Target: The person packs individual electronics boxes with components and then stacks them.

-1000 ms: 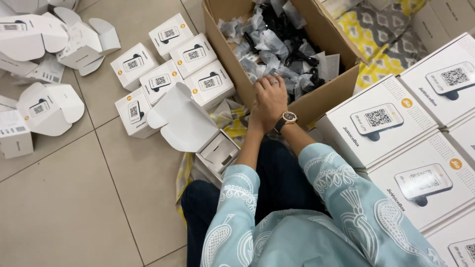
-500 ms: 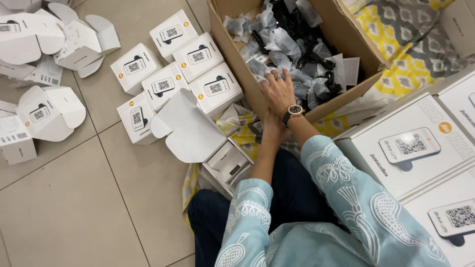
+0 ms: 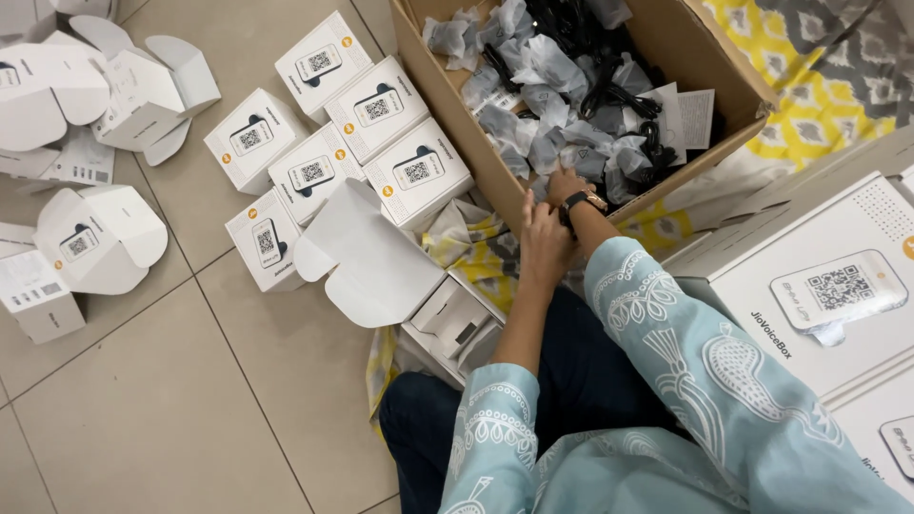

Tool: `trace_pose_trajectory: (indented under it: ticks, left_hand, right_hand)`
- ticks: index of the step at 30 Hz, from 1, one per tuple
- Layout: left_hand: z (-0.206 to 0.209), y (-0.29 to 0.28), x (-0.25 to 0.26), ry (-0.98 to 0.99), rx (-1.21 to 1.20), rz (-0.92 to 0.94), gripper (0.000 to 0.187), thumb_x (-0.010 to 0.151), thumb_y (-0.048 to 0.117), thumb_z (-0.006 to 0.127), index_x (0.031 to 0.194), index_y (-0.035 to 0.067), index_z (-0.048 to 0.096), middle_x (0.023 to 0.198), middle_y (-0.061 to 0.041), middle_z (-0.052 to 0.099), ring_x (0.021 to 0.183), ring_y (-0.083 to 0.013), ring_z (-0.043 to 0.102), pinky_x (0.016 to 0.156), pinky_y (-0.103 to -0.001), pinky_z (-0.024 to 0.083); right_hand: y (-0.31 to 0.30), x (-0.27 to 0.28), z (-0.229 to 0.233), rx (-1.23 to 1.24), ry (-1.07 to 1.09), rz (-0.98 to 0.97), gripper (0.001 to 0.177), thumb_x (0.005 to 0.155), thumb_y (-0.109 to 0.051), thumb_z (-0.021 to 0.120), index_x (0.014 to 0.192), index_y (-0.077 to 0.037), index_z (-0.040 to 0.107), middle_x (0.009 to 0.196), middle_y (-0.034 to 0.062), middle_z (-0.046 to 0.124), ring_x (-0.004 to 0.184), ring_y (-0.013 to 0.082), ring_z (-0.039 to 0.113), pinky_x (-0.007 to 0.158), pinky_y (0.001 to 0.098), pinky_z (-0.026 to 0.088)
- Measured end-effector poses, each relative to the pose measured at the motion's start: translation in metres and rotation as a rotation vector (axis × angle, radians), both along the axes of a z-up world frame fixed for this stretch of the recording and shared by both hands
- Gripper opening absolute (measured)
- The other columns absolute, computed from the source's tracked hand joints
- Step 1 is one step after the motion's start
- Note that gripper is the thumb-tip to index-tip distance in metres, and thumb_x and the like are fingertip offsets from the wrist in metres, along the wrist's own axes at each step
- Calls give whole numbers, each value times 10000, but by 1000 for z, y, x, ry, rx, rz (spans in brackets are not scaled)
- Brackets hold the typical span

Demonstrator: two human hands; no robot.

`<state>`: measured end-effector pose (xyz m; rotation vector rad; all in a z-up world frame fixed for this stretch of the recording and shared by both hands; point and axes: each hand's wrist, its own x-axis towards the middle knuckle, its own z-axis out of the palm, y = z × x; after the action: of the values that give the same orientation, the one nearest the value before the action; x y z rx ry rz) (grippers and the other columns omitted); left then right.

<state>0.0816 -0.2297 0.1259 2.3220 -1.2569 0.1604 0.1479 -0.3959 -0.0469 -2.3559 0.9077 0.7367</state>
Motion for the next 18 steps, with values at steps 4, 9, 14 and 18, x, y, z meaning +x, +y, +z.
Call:
trace_pose_trajectory:
  ticks: [4, 9, 14, 18]
  left_hand:
    - [-2, -1, 2, 24, -39, -10, 385, 741, 334, 817, 1031, 89, 760, 912, -79, 676, 1026, -303, 596, 1261, -595, 219]
    - [3, -2, 2, -10, -30, -12, 352, 781, 309, 815, 1063, 106, 763, 914, -72, 680, 1023, -297, 603, 1275, -591, 221]
    - [9, 1, 0, 25, 2, -25, 361, 742, 304, 825, 1039, 108, 766, 930, -73, 701, 1032, -307, 606, 1261, -603, 212]
    - [18, 1, 0, 33, -10, -24, 360, 750, 305, 835, 1039, 100, 770, 939, -73, 706, 1027, -313, 603, 1253, -613, 207]
  right_hand:
    - [5, -3, 26, -20, 49, -11, 991, 854, -429, 752, 1644, -262, 178, 1621, 172, 342, 1466, 444, 378, 1121, 651, 342]
    - [-15, 7, -78, -178, 96, 108, 978, 853, -504, 779, 1581, -93, 273, 1603, 153, 324, 1458, 477, 325, 1103, 621, 332]
    - [-4, 2, 10, -27, 157, -176, 1141, 685, -617, 877, 1579, -111, 380, 1568, 195, 439, 1428, 418, 455, 1122, 526, 439]
    - [7, 9, 36, 13, 100, -184, 1082, 702, -670, 839, 1524, -79, 460, 1533, 203, 494, 1389, 394, 508, 1103, 494, 464]
